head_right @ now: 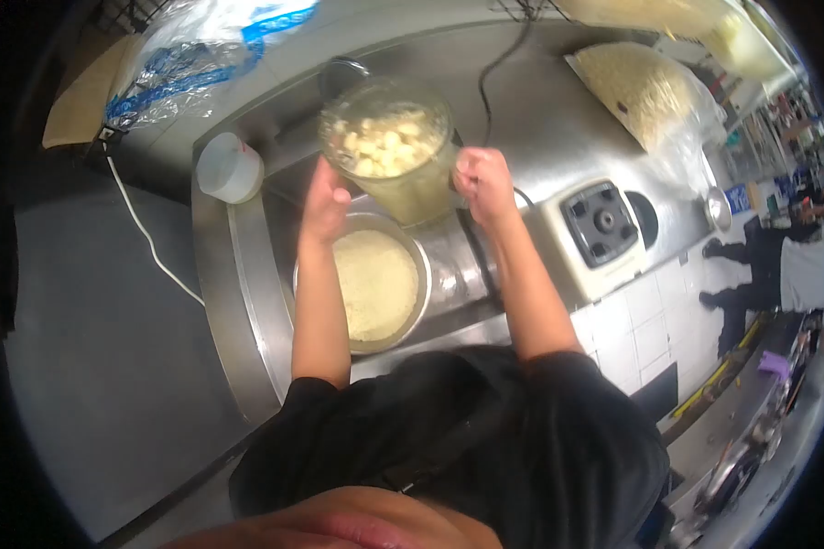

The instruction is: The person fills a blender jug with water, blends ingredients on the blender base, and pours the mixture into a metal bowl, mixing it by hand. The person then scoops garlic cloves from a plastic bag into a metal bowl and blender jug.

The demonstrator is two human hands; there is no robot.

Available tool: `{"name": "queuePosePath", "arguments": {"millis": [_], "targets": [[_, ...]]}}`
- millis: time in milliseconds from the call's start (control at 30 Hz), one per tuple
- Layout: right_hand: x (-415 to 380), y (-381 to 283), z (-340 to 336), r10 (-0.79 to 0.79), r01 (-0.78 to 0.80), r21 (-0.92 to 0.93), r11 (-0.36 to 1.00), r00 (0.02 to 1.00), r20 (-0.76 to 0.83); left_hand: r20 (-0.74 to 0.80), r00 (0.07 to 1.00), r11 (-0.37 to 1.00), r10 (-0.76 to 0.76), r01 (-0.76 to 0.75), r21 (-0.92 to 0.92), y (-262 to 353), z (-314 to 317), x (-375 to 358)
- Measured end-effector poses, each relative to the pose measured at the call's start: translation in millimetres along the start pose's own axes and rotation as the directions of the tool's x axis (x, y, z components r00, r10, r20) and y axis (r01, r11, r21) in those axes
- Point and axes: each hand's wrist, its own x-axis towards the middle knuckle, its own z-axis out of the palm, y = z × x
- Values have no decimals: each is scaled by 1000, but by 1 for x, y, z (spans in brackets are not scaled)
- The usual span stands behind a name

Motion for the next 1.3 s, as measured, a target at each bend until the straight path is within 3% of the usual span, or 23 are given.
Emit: {"name": "queuePosePath", "arguments": {"millis": [33,100,233,333,433,533,600,633,700,767,800,900,967,1033,1100,1133,1167,1300], "targets": [[-11,-18,7,-12,12,7,1000,1000,-25,13,1000,1000,20,-20,22,9,7,-4],[-27,-59,16,-11,7,48,999,997,77,-51,992,986,119,-112,122,57,43,-5],[-67,-140,31,-59,58,22,998,997,43,-107,964,963,245,-255,-88,110,116,-11],[-96,-191,21,-126,127,-17,992,990,70,-10,973,970,230,-231,-75,141,162,-10],[-109,-236,-2,-164,162,30,986,982,92,-30,954,953,299,-300,-49,158,216,-3],[-105,-257,-46,-216,226,-12,974,945,245,-57,898,899,436,-431,75,154,267,5],[-111,-276,-63,-193,193,21,981,981,22,-62,914,915,402,-397,71,146,294,11],[-112,-280,-78,-186,185,26,982,982,33,-59,928,930,367,-364,59,141,308,17],[-102,-283,-119,-200,206,-31,978,972,126,-87,892,889,444,-425,172,113,327,31],[-94,-277,-155,-162,162,11,987,980,117,56,882,838,467,-462,291,99,351,35],[-90,-275,-168,-155,151,43,988,980,124,-91,876,861,473,-438,258,86,358,40],[-87,-272,-193,-161,157,39,987,975,153,-139,833,833,536,-495,248,62,380,47],[-85,-270,-201,-158,157,20,987,980,118,-126,845,825,520,-458,332,57,380,50],[-77,-263,-225,-100,81,96,992,971,218,-122,863,815,491,-405,413,52,375,54],[-78,-261,-226,-43,-9,160,987,947,319,-100,911,900,400,-369,233,46,370,57],[-85,-268,-210,-76,62,73,995,974,215,30,872,832,489,-477,284,61,382,53],[-91,-274,-198,-126,129,-21,991,986,111,46,868,823,495,-485,295,63,382,55],[-97,-286,-183,-45,49,-74,996,997,63,-73,913,891,401,-370,263,52,368,65]]}}
